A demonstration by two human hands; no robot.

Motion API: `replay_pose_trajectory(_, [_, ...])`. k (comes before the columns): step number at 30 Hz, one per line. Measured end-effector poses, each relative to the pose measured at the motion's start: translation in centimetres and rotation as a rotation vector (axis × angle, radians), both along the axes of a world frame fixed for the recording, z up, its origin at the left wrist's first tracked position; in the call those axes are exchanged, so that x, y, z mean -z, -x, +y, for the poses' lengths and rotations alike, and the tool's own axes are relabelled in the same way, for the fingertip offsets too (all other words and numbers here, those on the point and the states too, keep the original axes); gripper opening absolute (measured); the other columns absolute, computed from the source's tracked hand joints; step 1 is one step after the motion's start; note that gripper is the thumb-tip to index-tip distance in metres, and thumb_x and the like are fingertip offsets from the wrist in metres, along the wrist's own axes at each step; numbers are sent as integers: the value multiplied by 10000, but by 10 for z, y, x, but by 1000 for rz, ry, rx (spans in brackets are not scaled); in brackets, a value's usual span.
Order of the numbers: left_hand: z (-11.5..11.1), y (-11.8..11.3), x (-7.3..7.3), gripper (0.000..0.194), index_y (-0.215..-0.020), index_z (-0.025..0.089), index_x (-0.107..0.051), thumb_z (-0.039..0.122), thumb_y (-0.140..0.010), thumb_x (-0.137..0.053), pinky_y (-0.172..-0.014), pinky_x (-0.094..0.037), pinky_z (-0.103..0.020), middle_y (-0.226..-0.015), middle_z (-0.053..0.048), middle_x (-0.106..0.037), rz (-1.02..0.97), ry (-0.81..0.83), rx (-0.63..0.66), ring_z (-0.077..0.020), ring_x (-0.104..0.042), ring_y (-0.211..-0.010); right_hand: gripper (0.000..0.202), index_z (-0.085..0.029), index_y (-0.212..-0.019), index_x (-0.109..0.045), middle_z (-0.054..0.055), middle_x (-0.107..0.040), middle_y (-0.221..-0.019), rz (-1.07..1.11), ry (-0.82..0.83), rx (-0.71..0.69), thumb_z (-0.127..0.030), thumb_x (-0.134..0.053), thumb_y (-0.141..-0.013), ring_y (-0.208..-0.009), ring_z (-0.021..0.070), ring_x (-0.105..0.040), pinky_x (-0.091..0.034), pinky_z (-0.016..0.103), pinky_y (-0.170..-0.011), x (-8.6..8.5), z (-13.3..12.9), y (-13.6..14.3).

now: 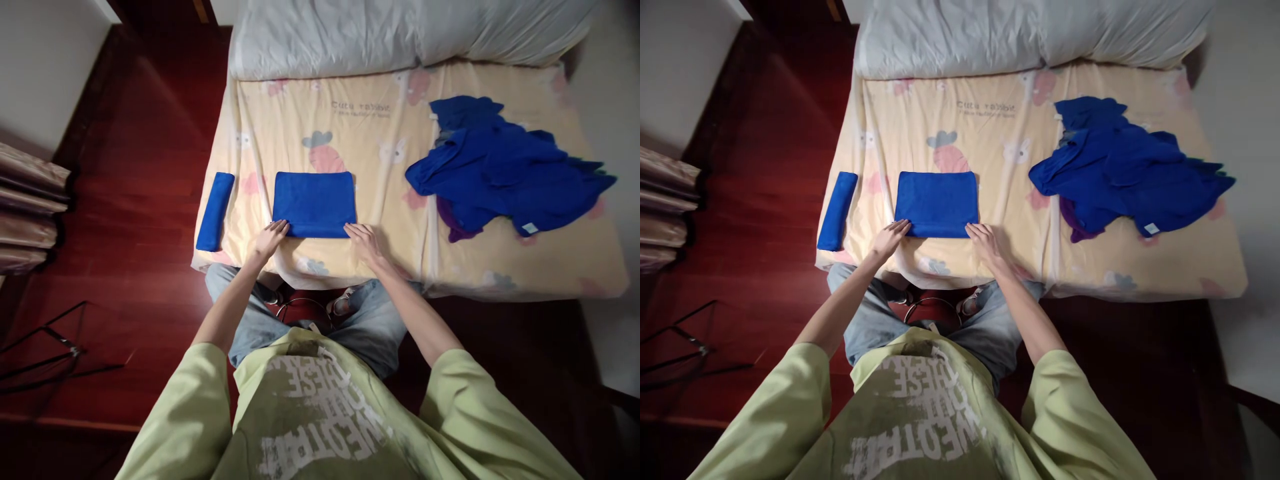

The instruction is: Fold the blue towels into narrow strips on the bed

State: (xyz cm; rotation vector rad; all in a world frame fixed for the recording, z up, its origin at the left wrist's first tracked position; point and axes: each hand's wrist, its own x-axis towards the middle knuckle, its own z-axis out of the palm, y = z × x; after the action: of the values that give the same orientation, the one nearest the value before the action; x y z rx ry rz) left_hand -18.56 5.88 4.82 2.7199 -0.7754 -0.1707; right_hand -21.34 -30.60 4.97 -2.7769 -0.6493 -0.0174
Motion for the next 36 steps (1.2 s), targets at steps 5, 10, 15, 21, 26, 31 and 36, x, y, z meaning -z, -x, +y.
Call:
replay_pose_trajectory(5, [21,32,-4,508,-1421,158,-605,75,-952,-431,-1208,-442,-443,-1506,-141,-573,42,127,61,-250,-538,-1417,556,-155,-1376,-678,124,-676,-1376,-29,-74,-15,-4,-449,-892,-1265,258,-641,-489,444,-1072,-9,-11,34])
replay_pose_trajectory(10, [31,72,16,520,-1338,209,-668,95,-873,-465,-1160,-487,-454,-1377,-104,-681,66,396,-53,-224,-624,-1314,565,-207,-1323,-714,86,-732,-1286,-22,-214,-31,-17,-417,-882,-1202,242,-678,-513,447,-1058,4,-17,69])
replay_pose_trajectory(15, [8,83,42,539,-1208,203,-716,115,-729,-485,-1072,-530,-463,-1224,-97,-749,1,506,-418,-247,-686,-1183,614,-213,-1284,-722,74,-743,-1258,-89,-326,150,9,-376,-829,-1205,225,-673,-506,444,-1064,37,-11,79])
replay_pose_trajectory(21, [4,83,47,453,-1164,205,-722,167,-769,-505,-1079,-515,-466,-1204,-98,-755,4,555,-462,-260,-688,-1183,626,-228,-1292,-713,70,-748,-1239,-90,-333,173,14,-381,-820,-1206,216,-669,-503,424,-1069,44,-11,80])
replay_pose_trajectory(26, [11,81,40,330,-1155,197,-720,338,-938,-515,-1024,-563,-431,-1189,-118,-756,138,680,-541,-249,-707,-1146,509,-217,-1199,-729,92,-746,-1179,-4,-528,296,-54,-417,-832,-1143,240,-680,-544,421,-1031,40,-12,75])
replay_pose_trajectory(31, [11,75,32,392,-1102,191,-728,504,-981,-525,-1002,-568,-404,-1147,-128,-755,148,722,-601,-247,-712,-1102,264,-191,-1078,-702,115,-736,-1064,96,-697,513,-285,-518,-913,-988,256,-686,-574,406,-898,46,-8,63])
replay_pose_trajectory(36, [8,61,30,405,-1050,171,-711,530,-972,-542,-868,-581,-346,-1019,-112,-752,120,731,-674,-226,-721,-944,333,-214,-750,-524,-6,-532,-665,109,-751,684,-494,-569,-925,-636,157,-504,-481,278,-619,44,0,49])
